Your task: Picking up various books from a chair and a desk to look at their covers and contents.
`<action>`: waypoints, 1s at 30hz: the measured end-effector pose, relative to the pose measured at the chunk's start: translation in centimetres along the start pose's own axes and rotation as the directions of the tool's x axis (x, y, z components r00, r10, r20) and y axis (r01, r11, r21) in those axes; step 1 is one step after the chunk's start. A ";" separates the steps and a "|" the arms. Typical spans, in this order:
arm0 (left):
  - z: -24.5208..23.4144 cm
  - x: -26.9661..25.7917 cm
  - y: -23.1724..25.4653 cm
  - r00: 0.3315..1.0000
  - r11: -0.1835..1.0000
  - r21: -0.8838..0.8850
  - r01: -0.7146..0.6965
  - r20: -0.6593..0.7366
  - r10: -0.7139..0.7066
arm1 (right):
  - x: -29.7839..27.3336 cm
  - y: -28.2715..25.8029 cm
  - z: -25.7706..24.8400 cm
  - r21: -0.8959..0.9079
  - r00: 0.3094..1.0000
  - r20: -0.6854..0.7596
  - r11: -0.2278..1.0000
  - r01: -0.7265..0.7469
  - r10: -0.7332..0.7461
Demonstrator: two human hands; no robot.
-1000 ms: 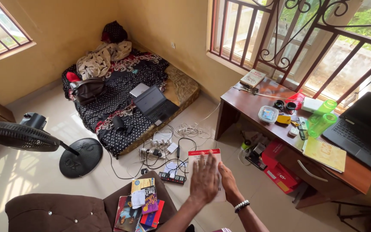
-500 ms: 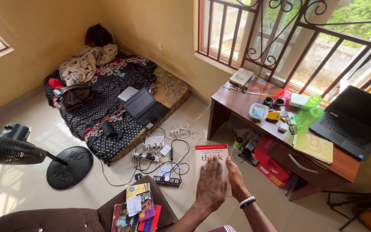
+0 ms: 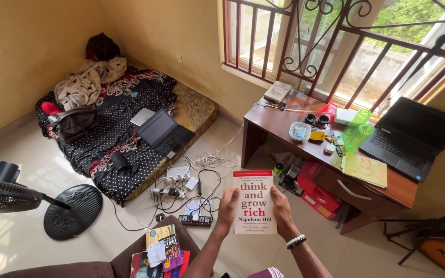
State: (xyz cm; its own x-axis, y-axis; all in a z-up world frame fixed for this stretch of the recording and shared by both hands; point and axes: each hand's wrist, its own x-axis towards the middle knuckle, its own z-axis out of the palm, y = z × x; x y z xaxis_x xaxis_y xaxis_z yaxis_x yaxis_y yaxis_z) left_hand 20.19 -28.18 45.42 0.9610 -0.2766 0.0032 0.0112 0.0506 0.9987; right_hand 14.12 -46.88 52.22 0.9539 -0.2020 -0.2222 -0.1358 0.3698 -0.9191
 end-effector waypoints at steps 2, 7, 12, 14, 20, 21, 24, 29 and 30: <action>1.0 -1.4 2.4 0.992 0.961 -0.246 0.129 0.043 -0.122 | 0.1 0.0 0.4 -0.039 0.995 0.052 0.996 0.084 -0.082; 0.7 -2.3 4.6 0.929 0.631 -0.685 0.364 0.218 -0.298 | -1.0 -0.6 2.4 -0.338 0.973 0.025 0.914 0.226 -0.231; 0.9 -2.8 3.7 0.950 0.672 -0.674 0.308 0.185 -0.250 | -2.7 -0.5 3.6 -0.958 0.834 0.255 -0.013 0.286 -0.489; 1.0 -2.9 3.2 0.950 0.672 -0.673 0.309 0.179 -0.258 | -4.0 -0.4 4.7 -0.959 0.880 0.282 -0.132 0.251 -0.382; 2.1 -3.5 2.0 0.941 0.643 -0.692 0.328 0.183 -0.284 | -6.1 -1.3 6.2 -0.862 0.834 0.506 -0.093 0.498 -0.219; 2.3 -3.7 1.5 0.950 0.620 -0.721 0.308 0.200 -0.240 | -6.1 -1.8 6.4 -0.855 0.842 0.519 -0.087 0.512 -0.146; 2.9 -4.7 4.3 0.928 0.680 -0.634 0.368 0.201 -0.315 | -4.2 -3.0 5.9 -0.854 0.847 0.509 -0.208 0.476 -0.154; 3.4 -4.6 2.7 0.951 0.638 -0.709 0.300 0.174 -0.254 | -1.4 -2.7 3.6 -0.946 0.923 0.324 -0.038 0.323 -0.208; 3.3 -4.5 2.8 0.957 0.622 -0.732 0.277 0.153 -0.246 | -0.6 -2.2 2.8 -0.961 0.939 0.258 0.038 0.273 -0.226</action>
State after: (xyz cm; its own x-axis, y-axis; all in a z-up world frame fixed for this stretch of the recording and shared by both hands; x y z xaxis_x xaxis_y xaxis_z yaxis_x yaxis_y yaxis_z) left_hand 15.02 -29.99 48.38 0.8747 -0.4241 -0.2346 0.4756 0.6578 0.5841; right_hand 14.57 -44.98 55.28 0.9957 -0.0392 0.0835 -0.0017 -0.9130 -0.4080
